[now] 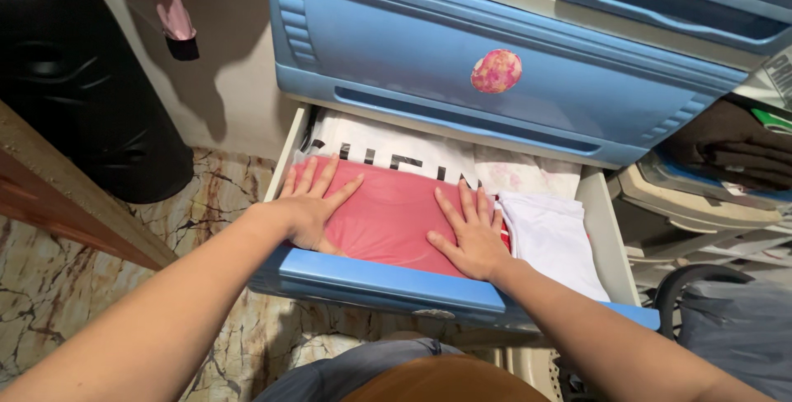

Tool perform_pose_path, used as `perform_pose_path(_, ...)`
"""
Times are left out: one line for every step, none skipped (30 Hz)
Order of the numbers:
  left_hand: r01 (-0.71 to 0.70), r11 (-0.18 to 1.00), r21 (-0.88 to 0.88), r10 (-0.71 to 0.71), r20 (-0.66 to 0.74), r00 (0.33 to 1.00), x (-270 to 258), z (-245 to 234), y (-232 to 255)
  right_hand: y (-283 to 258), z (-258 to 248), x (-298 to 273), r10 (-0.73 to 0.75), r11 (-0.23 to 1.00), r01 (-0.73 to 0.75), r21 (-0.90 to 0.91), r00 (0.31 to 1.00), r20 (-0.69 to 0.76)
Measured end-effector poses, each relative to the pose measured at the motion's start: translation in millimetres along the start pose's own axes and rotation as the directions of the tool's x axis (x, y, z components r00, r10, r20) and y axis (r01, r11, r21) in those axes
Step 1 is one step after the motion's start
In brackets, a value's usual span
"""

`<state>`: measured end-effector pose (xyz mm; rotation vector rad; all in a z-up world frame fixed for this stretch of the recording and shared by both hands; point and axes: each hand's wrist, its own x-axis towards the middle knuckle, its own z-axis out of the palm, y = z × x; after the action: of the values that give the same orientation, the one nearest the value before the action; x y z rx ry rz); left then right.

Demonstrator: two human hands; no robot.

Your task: The person opens a blue drawer and presses down on folded clothes inside. They then take a plastic-wrapped bundle from a nearby laundry basket and place it into the drawer, adjusting it to fit.

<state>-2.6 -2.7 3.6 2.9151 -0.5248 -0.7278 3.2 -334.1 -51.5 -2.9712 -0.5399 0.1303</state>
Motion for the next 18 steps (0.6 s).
perform_pose_path(0.004,1.0,0.004,-0.004,-0.002,1.0,1.2,1.1,0.1,-0.1,0.1,0.0,0.008,1.0,-0.008,0.004,1.0,-0.001)
perform_pose_path(0.008,1.0,0.007,-0.008,-0.005,1.0,2.4,2.3,0.1,-0.2,-0.1,0.1,0.015,1.0,-0.015,0.008,1.0,-0.001)
perform_pose_path(0.011,1.0,0.01,-0.011,-0.006,1.0,3.7,3.6,-0.1,-0.4,-0.3,-0.4,0.014,1.0,-0.014,0.004,1.0,-0.004)
perform_pose_path(0.009,1.0,0.009,-0.009,-0.007,1.0,4.9,4.8,-0.5,-0.5,-0.7,-1.0,0.013,1.0,-0.013,0.001,1.0,-0.006)
perform_pose_path(0.009,1.0,0.009,-0.009,-0.008,1.0,5.7,5.8,-1.4,-1.2,-1.0,-1.2,0.01,1.0,-0.01,-0.002,1.0,-0.008)
perform_pose_path(0.008,1.0,0.008,-0.008,-0.009,1.0,6.5,6.7,-2.4,-2.0,-1.1,-1.7,0.012,1.0,-0.012,-0.004,1.0,-0.007)
perform_pose_path(0.005,1.0,0.007,-0.005,-0.014,1.0,7.2,8.1,-3.1,-2.1,-1.9,-1.6,0.012,1.0,-0.012,-0.008,1.0,-0.005)
perform_pose_path(0.001,1.0,0.007,-0.001,-0.019,1.0,7.9,9.5,-3.8,-2.5,-2.3,-1.9,0.011,1.0,-0.011,-0.012,1.0,-0.002)
perform_pose_path(-0.001,1.0,0.006,0.002,-0.027,1.0,8.7,10.1,-4.5,-2.6,-3.0,-1.5,0.013,1.0,-0.013,-0.012,1.0,0.001)
perform_pose_path(-0.001,1.0,0.003,0.001,-0.03,1.0,9.1,11.0,-4.7,-2.5,-3.7,-1.3,0.014,1.0,-0.014,-0.011,1.0,0.003)
perform_pose_path(-0.002,1.0,0.003,0.002,-0.033,0.999,9.4,11.7,-4.9,-2.7,-3.4,-1.6,0.018,1.0,-0.018,-0.008,1.0,0.004)
perform_pose_path(-0.002,1.0,0.003,0.002,-0.035,0.999,9.4,12.2,-5.1,-2.4,-3.1,-1.9,0.016,1.0,-0.016,-0.013,1.0,0.003)
perform_pose_path(-0.008,1.0,0.005,0.008,-0.042,0.999,9.1,12.3,-5.5,-2.3,-2.8,-1.1,0.012,1.0,-0.012,-0.017,1.0,0.002)
perform_pose_path(-0.013,1.0,0.007,0.013,-0.049,0.999,8.7,12.0,-5.5,-2.2,-2.2,-0.8,0.009,1.0,-0.009,-0.022,1.0,0.002)
perform_pose_path(-0.018,1.0,0.006,0.018,-0.057,0.998,8.2,11.5,-5.0,-1.4,-1.9,-0.5,0.009,1.0,-0.009,-0.026,1.0,0.001)
perform_pose_path(-0.013,1.0,0.011,0.014,-0.048,0.999,7.6,10.6,-4.2,-0.6,-1.5,-0.3,0.01,0.999,-0.01,-0.031,1.0,0.001)
perform_pose_path(-0.008,1.0,0.016,0.009,-0.039,0.999,7.2,9.1,-3.3,-0.3,-0.8,0.1,0.01,0.999,-0.01,-0.034,1.0,0.0)
perform_pose_path(-0.003,1.0,0.022,0.004,-0.03,1.0,6.7,7.3,-2.5,0.2,-0.3,0.2,-0.003,0.999,0.003,-0.037,1.0,-0.016)
